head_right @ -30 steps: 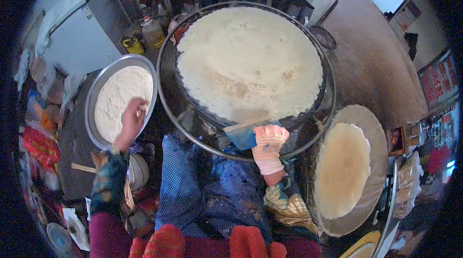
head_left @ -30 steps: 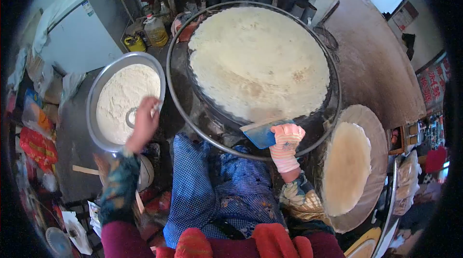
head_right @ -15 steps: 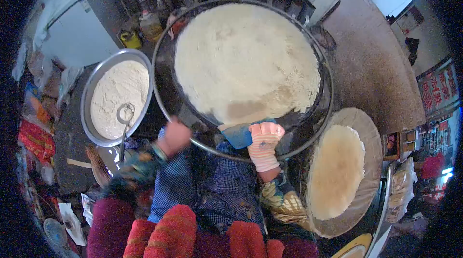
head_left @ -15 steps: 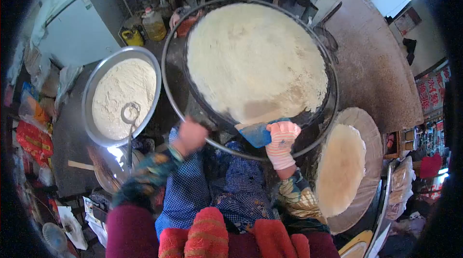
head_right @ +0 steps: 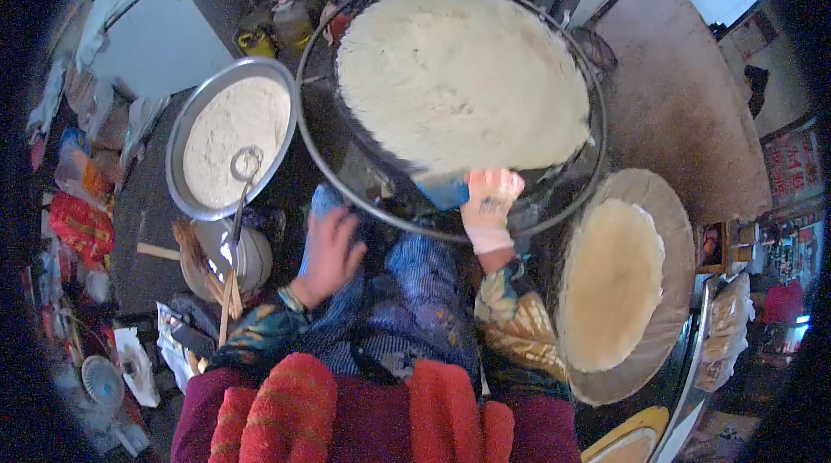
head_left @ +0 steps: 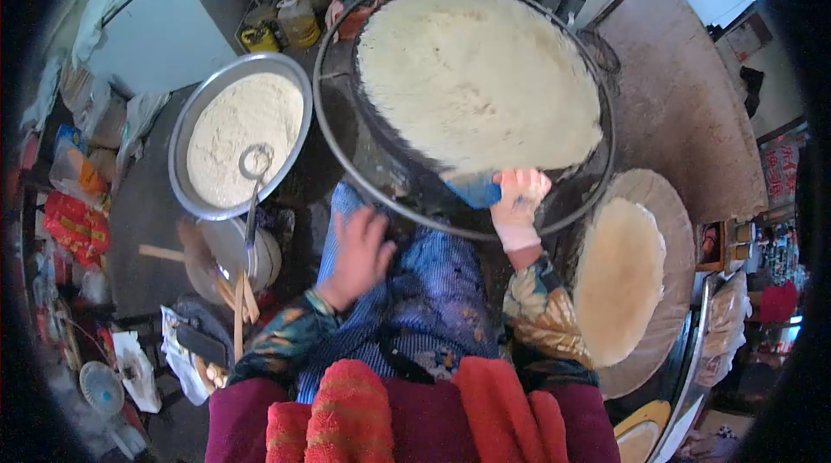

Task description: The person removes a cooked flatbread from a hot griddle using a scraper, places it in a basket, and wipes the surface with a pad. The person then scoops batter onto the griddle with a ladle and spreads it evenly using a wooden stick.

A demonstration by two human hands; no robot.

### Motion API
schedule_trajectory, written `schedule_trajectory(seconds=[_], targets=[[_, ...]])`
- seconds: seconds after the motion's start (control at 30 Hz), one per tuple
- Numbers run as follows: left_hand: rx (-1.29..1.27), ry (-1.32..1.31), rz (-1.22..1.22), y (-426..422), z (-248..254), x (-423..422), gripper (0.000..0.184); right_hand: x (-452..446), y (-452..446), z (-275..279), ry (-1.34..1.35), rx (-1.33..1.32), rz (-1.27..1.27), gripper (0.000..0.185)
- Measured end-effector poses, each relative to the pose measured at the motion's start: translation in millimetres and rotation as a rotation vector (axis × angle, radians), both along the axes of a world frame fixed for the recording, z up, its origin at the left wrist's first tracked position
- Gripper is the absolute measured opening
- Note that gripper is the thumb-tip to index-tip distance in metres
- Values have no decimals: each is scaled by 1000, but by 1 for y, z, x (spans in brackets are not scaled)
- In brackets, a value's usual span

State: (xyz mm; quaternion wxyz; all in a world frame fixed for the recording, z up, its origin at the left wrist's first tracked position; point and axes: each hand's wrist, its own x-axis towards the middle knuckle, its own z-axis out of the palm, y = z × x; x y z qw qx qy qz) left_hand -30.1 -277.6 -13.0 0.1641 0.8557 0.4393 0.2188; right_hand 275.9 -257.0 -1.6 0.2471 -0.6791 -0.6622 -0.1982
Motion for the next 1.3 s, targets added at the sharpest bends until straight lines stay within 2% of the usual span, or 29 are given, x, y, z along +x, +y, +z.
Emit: schedule_trajectory(seconds=[0.13, 0.27, 0.33, 0.43, 0.53, 0.63, 0.73, 0.87, 0.97, 1.2, 1.3], targets=[[18, 225, 247, 5, -30, -20, 61, 0, 12, -12, -14, 89, -35, 9], [-52, 280, 307, 10, -43, -24, 65, -1, 21, -14, -79, 90, -54, 8], [-67, 309, 331, 15, -46, -28, 66, -1, 21, -13, -126, 2, -100, 5], [-85, 311, 322, 18, -48, -32, 67, 2, 24, -15, -126, -171, -190, 3], [-102, 335, 315, 20, -47, -29, 67, 3, 22, -15, -121, -179, -140, 13], [-95, 337, 304, 21, -49, -27, 67, -5, 26, -9, -111, -265, -167, 14], [-86, 342, 298, 19, -45, -23, 66, -7, 36, -15, -99, -103, -138, 13], [-100, 365, 297, 13, -42, -15, 67, -8, 44, -12, -60, -97, -117, 8], [-110, 333, 295, 10, -42, -11, 67, -9, 49, -9, -49, -84, -72, 6], [-119, 266, 296, 13, -44, -22, 66, -4, 71, -18, 46, -156, 267, 21], [-103, 227, 299, 9, -45, -27, 66, -7, 74, -6, -9, -160, 353, 25]])
